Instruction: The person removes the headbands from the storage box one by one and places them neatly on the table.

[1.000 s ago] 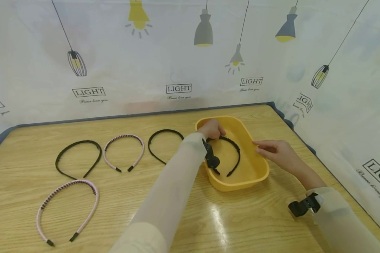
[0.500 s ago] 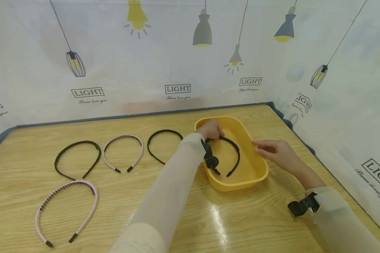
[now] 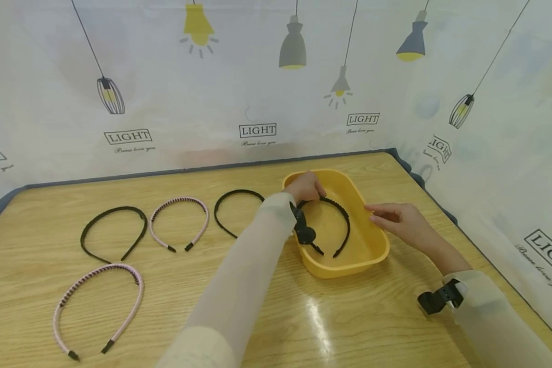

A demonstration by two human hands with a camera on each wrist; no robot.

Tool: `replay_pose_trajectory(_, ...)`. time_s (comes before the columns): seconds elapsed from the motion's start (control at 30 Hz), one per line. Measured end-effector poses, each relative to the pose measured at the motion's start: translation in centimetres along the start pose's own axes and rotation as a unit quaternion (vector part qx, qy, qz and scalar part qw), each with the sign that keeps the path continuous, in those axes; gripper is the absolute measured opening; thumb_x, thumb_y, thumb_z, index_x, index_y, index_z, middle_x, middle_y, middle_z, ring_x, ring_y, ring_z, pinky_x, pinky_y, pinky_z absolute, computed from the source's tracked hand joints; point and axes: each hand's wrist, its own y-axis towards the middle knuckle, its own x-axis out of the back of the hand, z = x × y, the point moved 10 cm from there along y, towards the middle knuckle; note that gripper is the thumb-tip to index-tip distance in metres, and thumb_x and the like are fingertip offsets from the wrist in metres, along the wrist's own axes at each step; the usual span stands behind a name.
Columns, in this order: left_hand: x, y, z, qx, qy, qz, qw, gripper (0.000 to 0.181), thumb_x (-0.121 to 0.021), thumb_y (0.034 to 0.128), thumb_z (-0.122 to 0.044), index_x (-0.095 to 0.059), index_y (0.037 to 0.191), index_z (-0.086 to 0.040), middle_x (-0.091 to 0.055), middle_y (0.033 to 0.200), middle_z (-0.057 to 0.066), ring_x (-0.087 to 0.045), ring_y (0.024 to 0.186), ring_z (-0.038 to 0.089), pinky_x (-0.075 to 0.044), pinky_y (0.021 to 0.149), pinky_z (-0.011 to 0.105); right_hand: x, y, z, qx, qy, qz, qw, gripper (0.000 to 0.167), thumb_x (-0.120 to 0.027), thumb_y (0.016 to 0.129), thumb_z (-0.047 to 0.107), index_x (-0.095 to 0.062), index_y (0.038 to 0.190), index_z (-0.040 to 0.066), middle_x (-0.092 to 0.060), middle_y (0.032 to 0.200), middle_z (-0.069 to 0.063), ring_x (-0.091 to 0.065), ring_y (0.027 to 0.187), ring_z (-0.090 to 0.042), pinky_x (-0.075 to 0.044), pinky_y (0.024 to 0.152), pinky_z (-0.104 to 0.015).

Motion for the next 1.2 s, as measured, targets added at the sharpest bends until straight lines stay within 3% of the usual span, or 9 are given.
replay_pose_trajectory(0.1,0.2,-0.3,-0.2,-0.006,-0.005,0.000,1.0000,0.031,-0.056,0.0830,0.009,-0.068,0.108,-0.004,-0.064,0.112,0.009,-0.057,0.103,0.020,-0.045,0.065,0.018,-0.1,0.0,0.0,-0.007,-0.001,0.004,1.0000,0.038,-0.057,0.092,0.019,-0.056,0.124,-0.001,-0.058,0.118,-0.019,-0.057,0.094,0.004,-0.050,0.075,-0.019)
replay_pose_trajectory(0.27,0.7,-0.6,-0.6,-0.011,-0.013,0.000,0.9999,0.032,-0.056,0.0836,0.009,-0.066,0.111,-0.003,-0.062,0.115,0.010,-0.054,0.109,0.022,-0.047,0.070,0.019,0.0,0.0,0.2,-0.009,-0.007,0.003,0.9999,0.038,-0.057,0.092,0.020,-0.057,0.123,-0.001,-0.058,0.118,-0.020,-0.060,0.098,-0.014,-0.050,0.075,-0.019)
replay_pose_trajectory(0.33,0.9,-0.5,-0.7,-0.012,0.000,0.000,0.9999,0.032,-0.056,0.0833,0.009,-0.066,0.111,-0.004,-0.062,0.115,0.009,-0.053,0.110,0.022,-0.047,0.071,0.019,0.0,0.0,0.2,-0.010,-0.008,0.003,0.9999,0.038,-0.057,0.092,0.020,-0.057,0.123,-0.001,-0.058,0.118,-0.020,-0.060,0.099,-0.016,-0.050,0.075,-0.019)
replay_pose_trajectory(0.5,1.8,-0.7,-1.2,-0.015,0.035,0.000,0.9993,0.032,-0.058,0.0834,0.005,-0.067,0.111,-0.006,-0.062,0.115,0.006,-0.054,0.108,0.019,-0.046,0.072,0.018,0.0,0.1,0.0,-0.015,-0.010,0.004,0.9998,0.038,-0.058,0.092,0.021,-0.057,0.123,0.000,-0.059,0.118,-0.018,-0.057,0.095,0.001,-0.050,0.075,-0.018)
replay_pose_trajectory(0.83,4.1,-1.6,-1.9,-0.024,0.012,-0.021,0.9994,0.031,-0.058,0.0829,0.005,-0.067,0.111,-0.005,-0.063,0.113,0.007,-0.055,0.106,0.020,-0.048,0.076,0.022,0.0,0.1,-0.1,-0.012,-0.010,0.002,0.9999,0.038,-0.058,0.092,0.020,-0.057,0.123,-0.001,-0.058,0.118,-0.019,-0.055,0.094,0.005,-0.049,0.076,-0.017)
replay_pose_trajectory(1.2,6.3,-3.6,-2.6,-0.026,-0.013,-0.020,0.9994,0.031,-0.057,0.0849,0.004,-0.066,0.113,-0.006,-0.063,0.113,0.008,-0.056,0.104,0.020,-0.048,0.081,0.025,0.0,0.2,0.2,-0.005,-0.005,0.001,1.0000,0.037,-0.057,0.092,0.019,-0.057,0.122,-0.002,-0.059,0.116,-0.019,-0.055,0.093,0.007,-0.049,0.075,-0.016)
